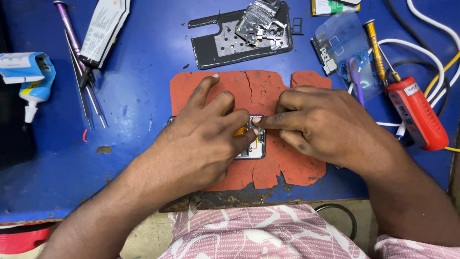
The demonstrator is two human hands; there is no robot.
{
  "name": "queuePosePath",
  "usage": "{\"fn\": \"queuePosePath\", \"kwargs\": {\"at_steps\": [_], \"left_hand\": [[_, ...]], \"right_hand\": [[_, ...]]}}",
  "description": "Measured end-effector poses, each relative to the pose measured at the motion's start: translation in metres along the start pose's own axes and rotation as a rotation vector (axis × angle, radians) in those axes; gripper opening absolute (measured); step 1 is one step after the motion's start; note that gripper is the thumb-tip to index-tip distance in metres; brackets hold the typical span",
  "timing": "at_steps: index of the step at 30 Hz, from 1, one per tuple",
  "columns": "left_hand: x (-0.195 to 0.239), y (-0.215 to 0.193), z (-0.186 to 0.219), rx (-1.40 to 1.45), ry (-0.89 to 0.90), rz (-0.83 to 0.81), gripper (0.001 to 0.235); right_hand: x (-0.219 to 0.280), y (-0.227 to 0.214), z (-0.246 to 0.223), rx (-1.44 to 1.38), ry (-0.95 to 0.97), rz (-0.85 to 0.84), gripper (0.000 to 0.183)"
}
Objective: The person uses a small screwdriver and tweezers to adjust and install internal components inside a disassembled smartphone. They connect a ribbon cable, place a small circuit board, and apply a black adhesive strip over the components on a blue workbench.
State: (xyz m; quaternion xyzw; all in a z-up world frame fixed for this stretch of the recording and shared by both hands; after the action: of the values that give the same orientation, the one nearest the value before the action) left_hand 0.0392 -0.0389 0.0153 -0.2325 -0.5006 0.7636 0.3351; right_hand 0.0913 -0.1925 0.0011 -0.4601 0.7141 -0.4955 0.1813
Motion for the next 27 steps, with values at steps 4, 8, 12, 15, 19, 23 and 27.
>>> {"fn": "queuePosePath", "kwargs": {"at_steps": [4, 8, 12, 15, 19, 23, 27], "left_hand": [[0.0, 0.001, -0.002, 0.028, -0.032, -0.019, 0.037], [0.001, -0.002, -0.003, 0.018, -0.039, -0.019, 0.039], [0.001, -0.003, -0.004, 0.042, -0.034, -0.024, 0.039], [0.001, -0.003, -0.005, 0.043, -0.05, -0.038, 0.036], [-0.001, -0.003, -0.006, 0.055, -0.053, -0.039, 0.038], [-0.001, -0.004, -0.006, 0.071, -0.056, -0.045, 0.037], [0.0, -0.007, -0.003, 0.1, -0.037, -0.01, 0.035]], "right_hand": [[0.001, 0.0, 0.0, 0.001, -0.013, -0.003, 0.032], [0.001, -0.005, 0.002, -0.066, -0.045, 0.011, 0.037], [0.011, -0.03, 0.007, -0.152, -0.034, 0.23, 0.036], [0.013, -0.04, 0.006, 0.005, 0.016, 0.365, 0.032], [0.011, -0.042, 0.003, 0.153, 0.03, 0.404, 0.029], [0.008, -0.043, 0.001, 0.188, 0.047, 0.38, 0.028], [0.006, -0.042, 0.001, 0.174, 0.069, 0.371, 0.026]]}}
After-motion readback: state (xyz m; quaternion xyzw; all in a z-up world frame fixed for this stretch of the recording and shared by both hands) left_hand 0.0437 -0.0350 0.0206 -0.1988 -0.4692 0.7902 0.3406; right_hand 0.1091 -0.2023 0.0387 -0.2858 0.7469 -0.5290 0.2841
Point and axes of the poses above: each hand's wrist, its own x-axis away from the middle knuckle, its own y-axis out of the palm, z = x × y, the point moved 6 cm from there along -x, towards the middle knuckle, and after that the axes turned 8 degrees about -z, right-handed, at the moved point
